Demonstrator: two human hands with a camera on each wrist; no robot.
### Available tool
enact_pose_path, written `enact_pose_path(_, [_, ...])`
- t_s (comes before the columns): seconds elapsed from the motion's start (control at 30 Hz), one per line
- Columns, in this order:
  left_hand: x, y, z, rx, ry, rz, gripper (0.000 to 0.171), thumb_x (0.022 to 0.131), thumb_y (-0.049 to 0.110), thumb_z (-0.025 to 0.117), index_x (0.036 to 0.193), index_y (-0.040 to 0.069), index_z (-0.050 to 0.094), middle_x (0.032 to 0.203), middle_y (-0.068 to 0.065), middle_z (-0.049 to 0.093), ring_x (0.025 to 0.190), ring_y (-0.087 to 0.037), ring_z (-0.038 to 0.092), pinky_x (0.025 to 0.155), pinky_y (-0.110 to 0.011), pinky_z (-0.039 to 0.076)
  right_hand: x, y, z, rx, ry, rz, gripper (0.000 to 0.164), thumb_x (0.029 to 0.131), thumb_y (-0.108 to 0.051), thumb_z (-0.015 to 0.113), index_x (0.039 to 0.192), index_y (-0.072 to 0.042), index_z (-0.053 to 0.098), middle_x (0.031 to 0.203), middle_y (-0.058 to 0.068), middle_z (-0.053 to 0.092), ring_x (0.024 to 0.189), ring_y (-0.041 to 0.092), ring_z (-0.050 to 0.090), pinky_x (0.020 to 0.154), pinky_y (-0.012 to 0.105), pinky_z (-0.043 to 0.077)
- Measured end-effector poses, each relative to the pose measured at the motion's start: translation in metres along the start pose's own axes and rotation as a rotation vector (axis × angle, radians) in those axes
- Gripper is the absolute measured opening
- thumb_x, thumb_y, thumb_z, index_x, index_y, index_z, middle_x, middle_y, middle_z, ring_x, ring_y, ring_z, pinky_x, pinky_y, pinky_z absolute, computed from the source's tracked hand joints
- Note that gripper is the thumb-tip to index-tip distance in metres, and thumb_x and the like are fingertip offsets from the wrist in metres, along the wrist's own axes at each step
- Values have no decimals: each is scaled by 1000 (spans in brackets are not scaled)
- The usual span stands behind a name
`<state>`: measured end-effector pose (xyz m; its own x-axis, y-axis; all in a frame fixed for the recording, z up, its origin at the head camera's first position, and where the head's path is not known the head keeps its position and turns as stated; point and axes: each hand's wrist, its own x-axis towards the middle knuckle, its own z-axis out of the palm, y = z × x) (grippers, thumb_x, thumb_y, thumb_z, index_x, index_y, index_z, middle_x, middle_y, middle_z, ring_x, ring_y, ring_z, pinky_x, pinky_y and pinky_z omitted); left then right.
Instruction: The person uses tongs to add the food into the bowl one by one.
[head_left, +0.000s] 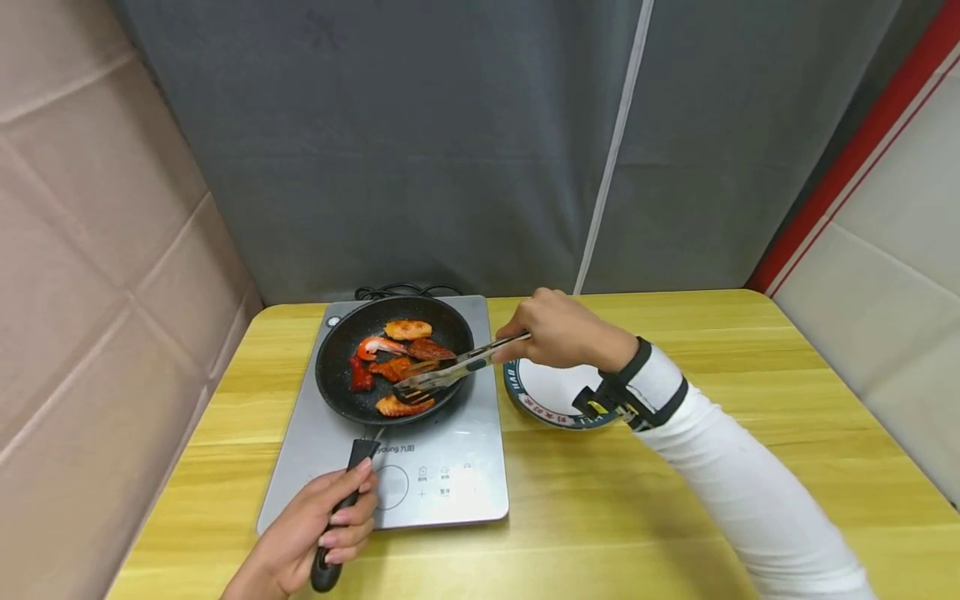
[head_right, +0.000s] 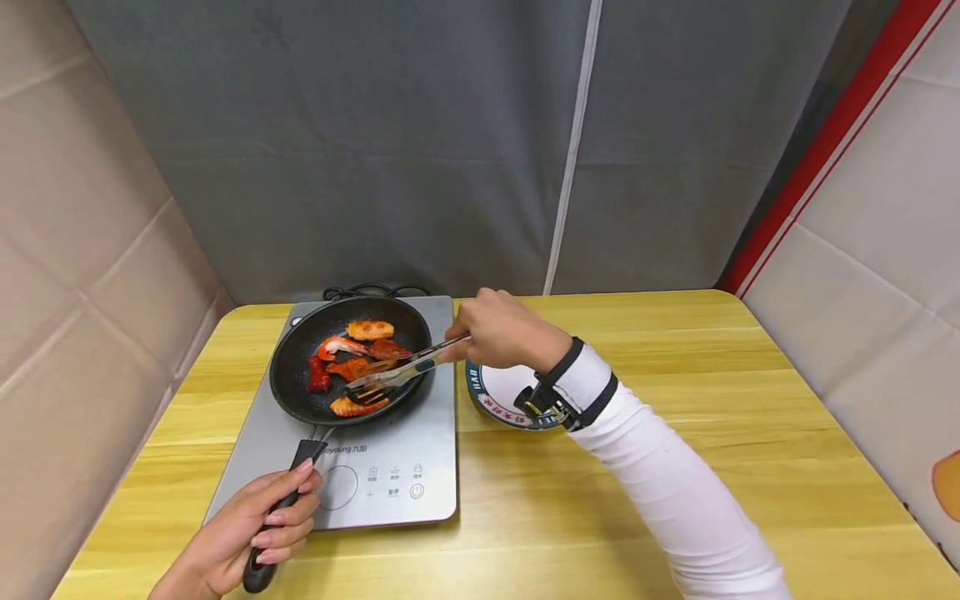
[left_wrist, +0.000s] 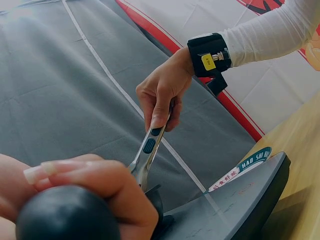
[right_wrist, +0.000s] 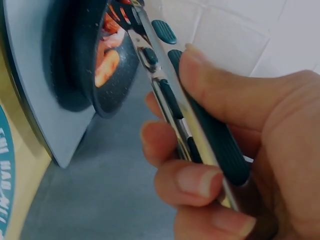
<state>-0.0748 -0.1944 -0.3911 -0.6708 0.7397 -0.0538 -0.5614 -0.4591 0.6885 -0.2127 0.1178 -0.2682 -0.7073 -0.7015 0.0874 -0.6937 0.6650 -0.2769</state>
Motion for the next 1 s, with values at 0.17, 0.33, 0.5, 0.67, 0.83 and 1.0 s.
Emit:
enact_pose_path(0.17, [0, 1, 0, 6, -5, 8, 34, 105, 25, 12, 96, 11, 42, 65, 7, 29, 48, -2, 29, 41, -15, 31, -2, -1, -9, -59, -11, 43, 32, 79, -41, 70, 99, -15, 73, 89, -5, 71, 60, 2, 55, 44, 23, 43])
enact_pose_path(0.33, [0, 1, 1, 2, -5, 1, 34, 105, 25, 12, 96, 11, 42, 65, 8, 30, 48, -2, 29, 41, -15, 31, -8, -1, -15, -87, 5, 46, 35, 80, -43, 69, 102, -16, 72, 79, -5, 70, 55, 5, 52, 41, 24, 39])
enact_pose_path(0.5, [0, 1, 1, 3, 12, -11, 33, 105, 25, 12, 96, 10, 40, 64, 7, 30, 47, -2, 30, 41, -15, 32, -30, 4, -18, -88, 150, 88, 40, 82, -45, 65, 109, -16, 69, 51, -6, 50, 42, 9, 40, 39, 25, 31])
enact_pose_path(0.67, [1, 4, 2, -31, 38, -47, 32, 105, 27, 15, 95, 10, 41, 65, 7, 33, 48, -3, 33, 42, -16, 33, -72, 18, -10, -89, 357, 225, 42, 84, -45, 63, 115, -16, 66, 45, -7, 28, 37, 9, 28, 38, 26, 26])
enact_pose_path(0.83, [1, 3, 1, -50, 31, -57, 33, 105, 27, 16, 95, 10, 42, 65, 7, 34, 48, -4, 32, 42, -17, 32, -123, 30, 16, -132, 432, 391, 44, 89, -41, 59, 116, -7, 63, 48, -6, 39, 43, 10, 34, 43, 28, 31])
enact_pose_path(1.0, [0, 1, 0, -49, 28, -48, 33, 105, 27, 15, 95, 9, 41, 65, 6, 32, 48, -4, 30, 41, -18, 30, -164, 35, 55, -145, 403, 527, 40, 89, -28, 61, 114, 2, 59, 64, 6, 57, 50, 13, 43, 46, 31, 38])
